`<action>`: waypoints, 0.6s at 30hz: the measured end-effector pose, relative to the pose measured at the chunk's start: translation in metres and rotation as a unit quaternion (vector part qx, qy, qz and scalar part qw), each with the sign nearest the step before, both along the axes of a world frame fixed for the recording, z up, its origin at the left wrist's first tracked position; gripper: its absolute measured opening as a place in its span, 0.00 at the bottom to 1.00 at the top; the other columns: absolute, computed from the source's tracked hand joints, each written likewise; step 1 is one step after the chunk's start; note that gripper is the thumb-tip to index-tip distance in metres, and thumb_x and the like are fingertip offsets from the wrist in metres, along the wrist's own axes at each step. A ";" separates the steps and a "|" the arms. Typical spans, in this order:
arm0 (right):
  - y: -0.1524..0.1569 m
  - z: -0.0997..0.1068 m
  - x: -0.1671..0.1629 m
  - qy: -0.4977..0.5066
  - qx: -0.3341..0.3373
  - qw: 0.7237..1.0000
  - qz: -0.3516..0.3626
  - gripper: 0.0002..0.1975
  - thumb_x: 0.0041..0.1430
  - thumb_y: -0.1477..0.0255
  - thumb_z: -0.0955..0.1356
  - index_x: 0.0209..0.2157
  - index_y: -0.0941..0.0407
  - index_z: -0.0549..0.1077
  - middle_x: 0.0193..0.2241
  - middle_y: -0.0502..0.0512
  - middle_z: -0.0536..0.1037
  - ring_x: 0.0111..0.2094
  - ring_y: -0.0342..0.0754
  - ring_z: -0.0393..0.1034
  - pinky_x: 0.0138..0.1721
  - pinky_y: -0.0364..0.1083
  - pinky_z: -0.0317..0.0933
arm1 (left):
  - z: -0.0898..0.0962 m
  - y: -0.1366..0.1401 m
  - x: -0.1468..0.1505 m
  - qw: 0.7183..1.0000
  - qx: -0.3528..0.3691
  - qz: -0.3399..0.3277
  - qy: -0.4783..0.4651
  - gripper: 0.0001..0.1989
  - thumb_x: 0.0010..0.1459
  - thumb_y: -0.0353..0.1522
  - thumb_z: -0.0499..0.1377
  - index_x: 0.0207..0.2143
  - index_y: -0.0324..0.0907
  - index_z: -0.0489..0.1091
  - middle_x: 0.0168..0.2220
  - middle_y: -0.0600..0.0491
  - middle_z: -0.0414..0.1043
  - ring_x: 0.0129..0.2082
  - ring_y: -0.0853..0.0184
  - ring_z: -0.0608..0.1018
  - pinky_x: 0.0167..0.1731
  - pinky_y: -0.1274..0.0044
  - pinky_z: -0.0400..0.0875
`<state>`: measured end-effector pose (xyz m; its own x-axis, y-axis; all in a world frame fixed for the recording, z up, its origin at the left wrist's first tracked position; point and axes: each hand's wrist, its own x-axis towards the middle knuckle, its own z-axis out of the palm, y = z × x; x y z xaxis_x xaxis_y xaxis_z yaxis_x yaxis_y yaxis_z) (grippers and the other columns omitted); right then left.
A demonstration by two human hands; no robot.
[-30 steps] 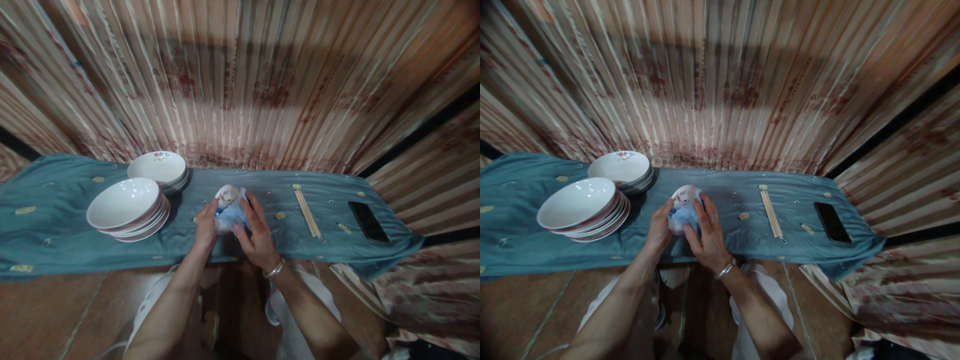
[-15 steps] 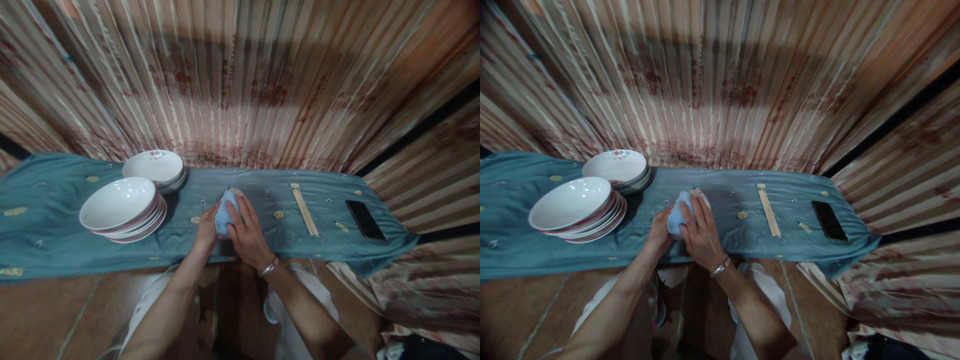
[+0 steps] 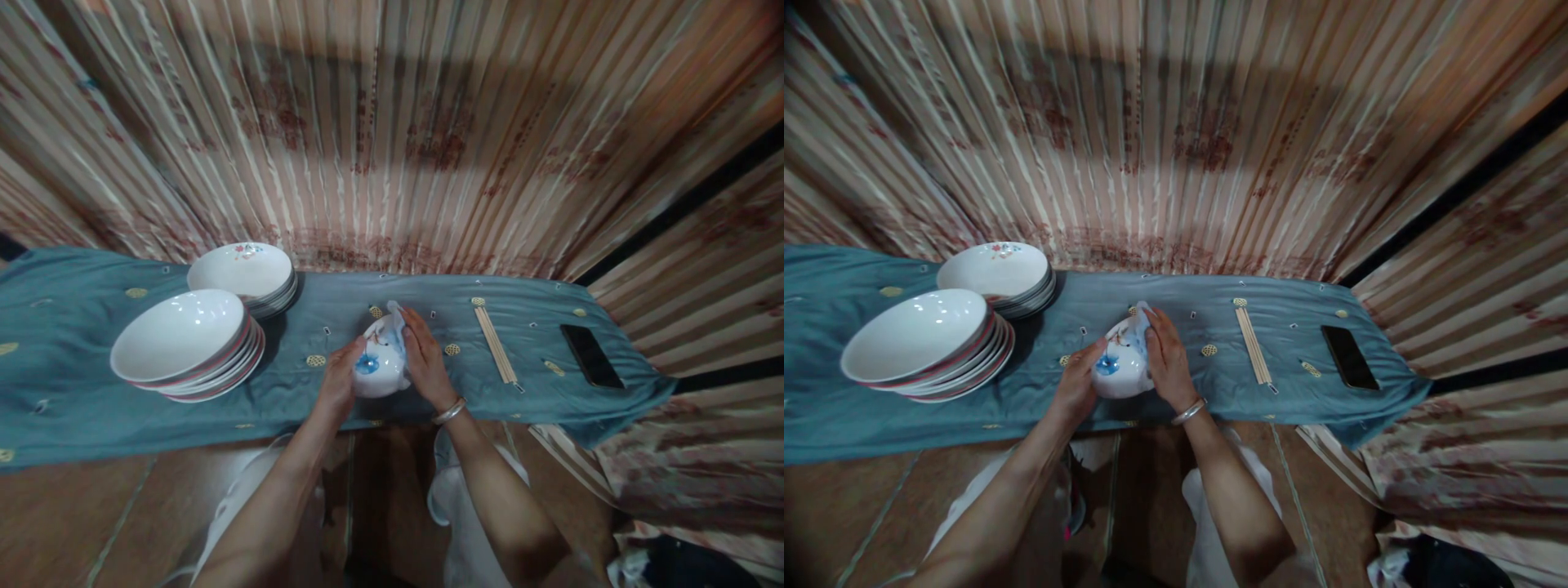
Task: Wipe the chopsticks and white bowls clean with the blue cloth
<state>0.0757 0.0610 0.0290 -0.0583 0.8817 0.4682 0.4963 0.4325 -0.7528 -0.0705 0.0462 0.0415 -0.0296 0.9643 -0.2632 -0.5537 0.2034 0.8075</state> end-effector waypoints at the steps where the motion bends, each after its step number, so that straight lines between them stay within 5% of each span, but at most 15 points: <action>1: 0.003 -0.003 0.001 0.029 -0.012 0.999 -0.009 0.22 0.68 0.64 0.54 0.57 0.55 0.66 0.58 0.59 0.68 0.61 0.48 0.59 0.64 0.54 0.52 | 0.001 0.001 0.000 1.000 -0.006 0.008 -0.008 0.18 0.36 0.41 0.70 0.24 0.35 0.76 0.20 0.51 0.75 0.21 0.68 0.74 0.24 0.78 0.66; 5: 0.010 -0.012 0.003 0.101 -0.068 0.992 -0.037 0.24 0.67 0.62 0.54 0.54 0.59 0.69 0.56 0.63 0.71 0.58 0.50 0.64 0.63 0.54 0.55 | 0.001 0.005 -0.002 0.997 -0.042 0.052 -0.040 0.13 0.42 0.38 0.68 0.24 0.35 0.76 0.21 0.49 0.76 0.22 0.65 0.77 0.26 0.77 0.69; 11: 0.001 -0.017 -0.004 0.124 -0.102 0.983 -0.087 0.28 0.67 0.60 0.52 0.56 0.63 0.66 0.57 0.66 0.69 0.60 0.51 0.62 0.63 0.55 0.53 | 0.008 0.015 -0.001 0.979 -0.098 0.096 -0.152 0.11 0.58 0.31 0.55 0.34 0.33 0.75 0.29 0.46 0.79 0.36 0.60 0.81 0.44 0.71 0.73; 18: -0.024 -0.022 -0.028 -0.003 -0.019 0.997 -0.068 0.28 0.68 0.63 0.53 0.66 0.58 0.46 0.66 0.63 0.52 0.68 0.51 0.42 0.66 0.59 0.44 | 0.016 0.021 -0.006 0.960 -0.121 0.108 -0.229 0.16 0.64 0.33 0.49 0.46 0.35 0.72 0.27 0.50 0.79 0.35 0.61 0.82 0.46 0.69 0.74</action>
